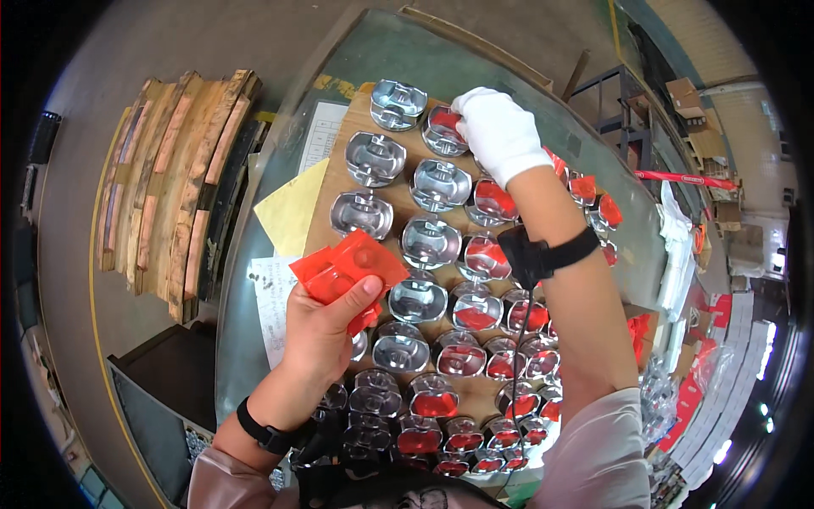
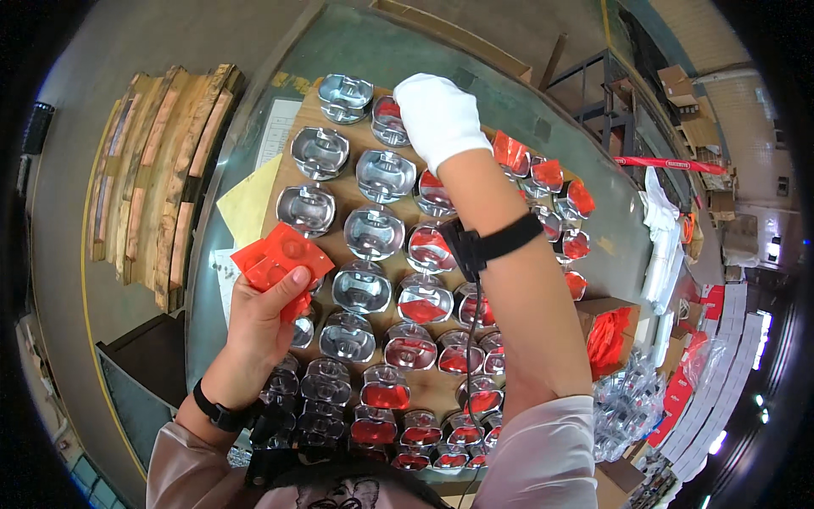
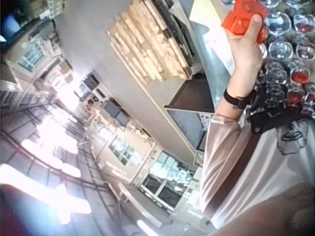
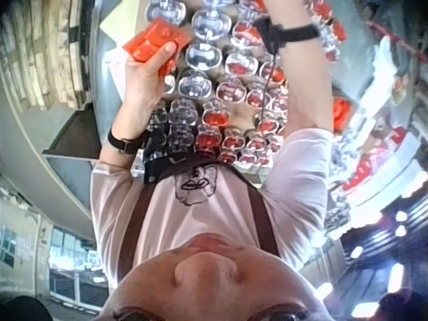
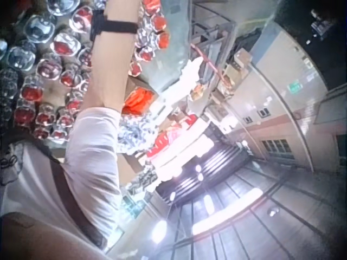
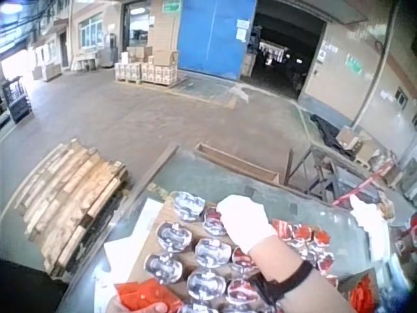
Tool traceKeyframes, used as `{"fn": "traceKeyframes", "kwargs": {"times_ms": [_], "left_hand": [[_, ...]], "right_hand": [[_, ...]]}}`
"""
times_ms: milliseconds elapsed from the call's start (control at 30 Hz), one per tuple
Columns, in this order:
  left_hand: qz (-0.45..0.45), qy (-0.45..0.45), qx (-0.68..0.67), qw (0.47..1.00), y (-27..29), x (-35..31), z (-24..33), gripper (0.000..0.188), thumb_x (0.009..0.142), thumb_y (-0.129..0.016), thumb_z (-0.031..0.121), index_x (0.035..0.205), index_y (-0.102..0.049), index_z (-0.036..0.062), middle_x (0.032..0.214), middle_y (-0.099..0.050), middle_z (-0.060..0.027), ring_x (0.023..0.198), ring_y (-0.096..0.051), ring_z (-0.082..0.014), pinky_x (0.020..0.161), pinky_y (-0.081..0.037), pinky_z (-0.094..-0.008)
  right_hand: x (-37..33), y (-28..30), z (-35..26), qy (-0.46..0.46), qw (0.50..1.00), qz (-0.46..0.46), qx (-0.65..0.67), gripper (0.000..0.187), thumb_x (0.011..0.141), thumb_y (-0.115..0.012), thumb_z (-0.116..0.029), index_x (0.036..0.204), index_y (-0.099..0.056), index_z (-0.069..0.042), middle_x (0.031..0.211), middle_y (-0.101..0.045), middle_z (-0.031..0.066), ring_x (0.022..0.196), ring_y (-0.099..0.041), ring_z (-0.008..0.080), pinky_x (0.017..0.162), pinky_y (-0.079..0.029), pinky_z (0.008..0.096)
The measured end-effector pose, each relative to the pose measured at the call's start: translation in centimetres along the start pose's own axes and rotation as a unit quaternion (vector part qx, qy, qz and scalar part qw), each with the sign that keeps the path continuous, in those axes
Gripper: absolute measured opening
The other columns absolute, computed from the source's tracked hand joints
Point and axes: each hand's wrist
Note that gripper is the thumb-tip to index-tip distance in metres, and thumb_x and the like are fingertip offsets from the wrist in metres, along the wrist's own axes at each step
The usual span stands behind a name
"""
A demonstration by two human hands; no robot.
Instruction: The person places red protective covers onto a grid of silver metal parts arranged on a table. After covering the parts, the person picks them up one by one and places them into clear plastic bags. The person then seals the bags and stacks them on the table.
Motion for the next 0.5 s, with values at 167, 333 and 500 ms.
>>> {"fn": "traceKeyframes", "kwargs": {"times_ms": [167,333,500], "left_hand": [[0.003,-0.010,0.003,1.000,0.3,-0.1,-0.1,0.031,0.082,-0.075,0.003,0.109,-0.059,0.0027,0.094,-0.067,-0.0074,0.073,-0.063,-0.0129,0.057,-0.052,-0.0252],[-0.043,0.009,0.003,0.999,0.3,-0.4,-1.1,0.029,0.083,-0.073,0.004,0.108,-0.059,0.0023,0.096,-0.068,-0.0080,0.079,-0.064,-0.0145,0.064,-0.053,-0.0266],[-0.041,0.059,-0.038,0.997,0.1,-0.9,-0.6,0.041,0.089,-0.066,0.006,0.126,-0.048,0.0059,0.112,-0.063,-0.0112,0.101,-0.064,-0.0238,0.079,-0.054,-0.0345]], "right_hand": [[-5.6,5.9,-5.5,-0.028,0.890,-0.125,0.438,0.028,0.084,-0.065,-0.024,0.098,-0.069,0.000,0.084,-0.069,0.0198,0.078,-0.068,0.0276,0.072,-0.052,0.0343],[-8.6,6.8,-5.7,-0.035,0.921,-0.088,0.378,0.020,0.079,-0.066,-0.015,0.090,-0.069,0.002,0.074,-0.067,0.0148,0.066,-0.065,0.0179,0.067,-0.051,0.0324],[-6.0,0.3,-2.6,0.003,1.000,-0.001,0.017,0.010,0.080,-0.063,-0.014,0.083,-0.066,-0.005,0.077,-0.066,0.0144,0.075,-0.068,0.0293,0.064,-0.055,0.0385]]}}
Point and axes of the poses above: each hand's wrist, its own x-axis towards the middle knuckle, its own y-axis out of the back of the hand, z = x × y
